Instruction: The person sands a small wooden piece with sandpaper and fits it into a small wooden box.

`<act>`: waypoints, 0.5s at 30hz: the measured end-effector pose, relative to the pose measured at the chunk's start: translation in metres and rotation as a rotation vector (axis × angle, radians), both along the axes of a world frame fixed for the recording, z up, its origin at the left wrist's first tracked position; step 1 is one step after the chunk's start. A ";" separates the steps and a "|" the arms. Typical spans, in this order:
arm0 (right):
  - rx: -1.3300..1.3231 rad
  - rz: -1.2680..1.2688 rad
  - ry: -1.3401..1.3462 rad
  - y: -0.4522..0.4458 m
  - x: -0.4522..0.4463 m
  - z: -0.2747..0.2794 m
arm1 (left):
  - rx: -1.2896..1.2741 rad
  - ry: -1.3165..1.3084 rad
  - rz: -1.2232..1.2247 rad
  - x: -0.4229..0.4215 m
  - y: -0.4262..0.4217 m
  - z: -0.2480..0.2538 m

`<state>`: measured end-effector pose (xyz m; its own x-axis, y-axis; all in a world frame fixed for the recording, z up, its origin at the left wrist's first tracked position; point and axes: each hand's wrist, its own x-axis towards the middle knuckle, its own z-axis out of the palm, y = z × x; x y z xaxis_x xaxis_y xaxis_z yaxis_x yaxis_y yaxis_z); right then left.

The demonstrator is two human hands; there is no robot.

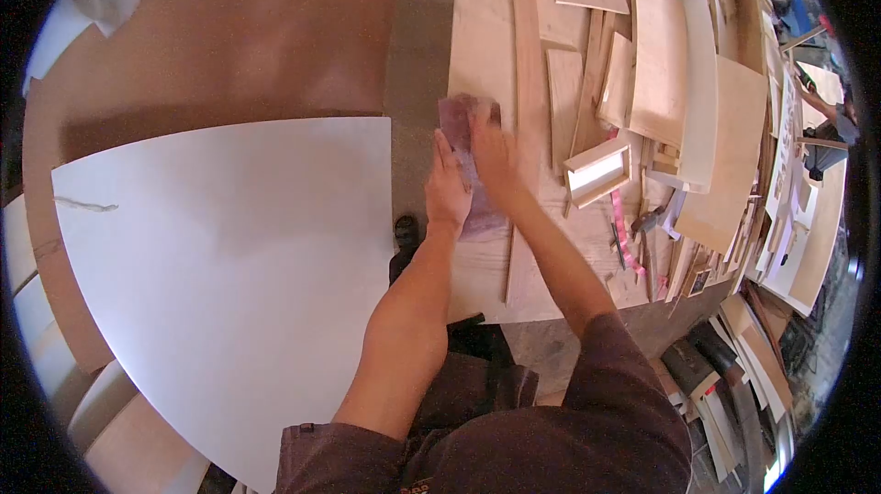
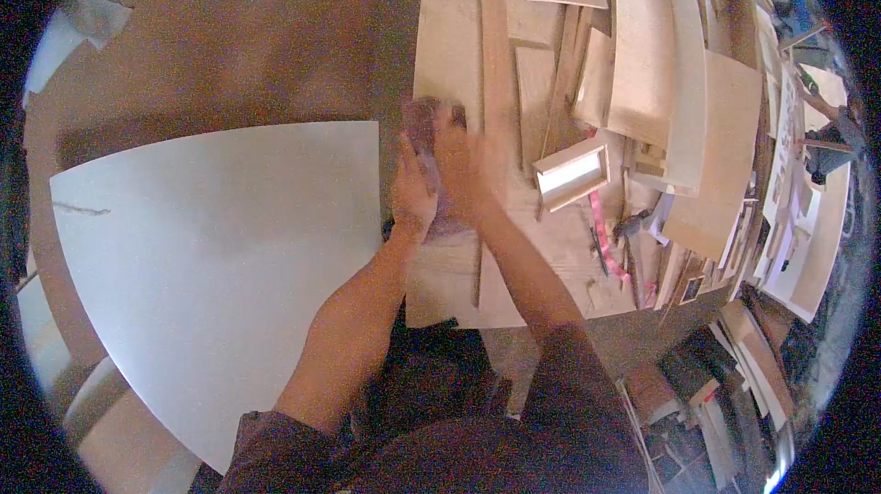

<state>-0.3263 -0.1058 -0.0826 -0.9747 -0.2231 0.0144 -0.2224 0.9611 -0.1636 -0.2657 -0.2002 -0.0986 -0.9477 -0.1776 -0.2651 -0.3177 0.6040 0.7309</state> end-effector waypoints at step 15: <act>0.060 -0.051 0.187 -0.008 -0.031 0.005 | -0.069 0.060 -0.019 0.002 -0.003 0.002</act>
